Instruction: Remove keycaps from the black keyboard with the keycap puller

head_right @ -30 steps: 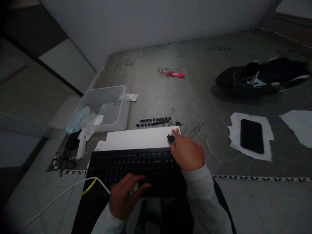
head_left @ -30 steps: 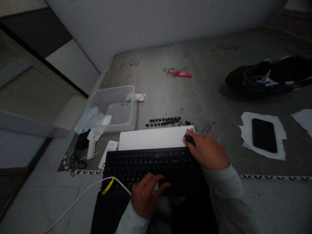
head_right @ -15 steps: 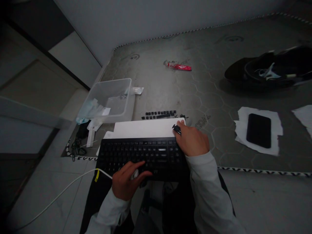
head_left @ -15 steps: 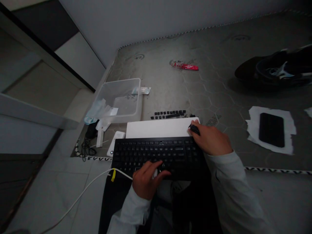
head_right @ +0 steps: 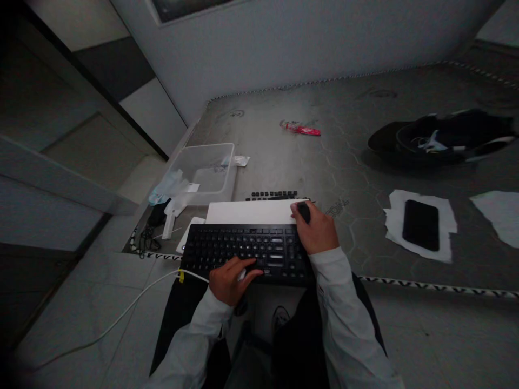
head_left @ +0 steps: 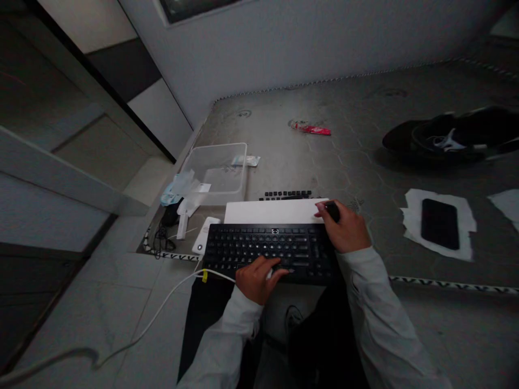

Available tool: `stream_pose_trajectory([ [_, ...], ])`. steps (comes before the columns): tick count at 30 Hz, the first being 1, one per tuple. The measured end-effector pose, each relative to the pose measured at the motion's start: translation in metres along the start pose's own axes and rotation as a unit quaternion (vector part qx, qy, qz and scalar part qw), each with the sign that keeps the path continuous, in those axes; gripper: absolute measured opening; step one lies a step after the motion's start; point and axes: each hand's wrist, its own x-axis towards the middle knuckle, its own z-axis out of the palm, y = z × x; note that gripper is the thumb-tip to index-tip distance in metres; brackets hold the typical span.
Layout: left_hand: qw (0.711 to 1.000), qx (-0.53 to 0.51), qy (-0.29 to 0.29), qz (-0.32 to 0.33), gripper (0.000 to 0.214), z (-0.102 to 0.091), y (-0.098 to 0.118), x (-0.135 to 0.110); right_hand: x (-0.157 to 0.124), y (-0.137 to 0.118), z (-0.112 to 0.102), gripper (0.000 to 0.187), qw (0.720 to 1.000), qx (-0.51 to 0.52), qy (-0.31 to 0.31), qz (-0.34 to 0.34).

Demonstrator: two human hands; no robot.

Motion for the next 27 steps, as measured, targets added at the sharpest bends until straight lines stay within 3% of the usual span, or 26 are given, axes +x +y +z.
stream_pose_trajectory([
  [2, 1.0, 0.0, 0.006, -0.006, 0.028, 0.004, 0.001, -0.003, -0.011, -0.005, 0.003, 0.044, 0.996, 0.075, 0.037, -0.013],
  [4, 1.0, 0.0, 0.014, -0.008, 0.026, 0.006, 0.0, -0.005, -0.025, -0.01, 0.008, 0.042, 0.995, 0.082, 0.044, -0.038],
  [9, 1.0, 0.008, 0.011, -0.008, 0.021, 0.008, 0.0, -0.005, -0.064, -0.013, 0.022, 0.027, 0.986, -0.05, -0.089, -0.135],
  [17, 1.0, -0.002, -0.021, -0.016, 0.022, 0.007, 0.001, -0.003, -0.089, -0.02, 0.023, 0.032, 0.97, -0.153, -0.151, -0.118],
  [27, 1.0, -0.012, -0.004, -0.005, 0.021, 0.008, -0.002, -0.006, -0.094, -0.002, 0.015, 0.037, 0.973, -0.165, -0.135, -0.089],
])
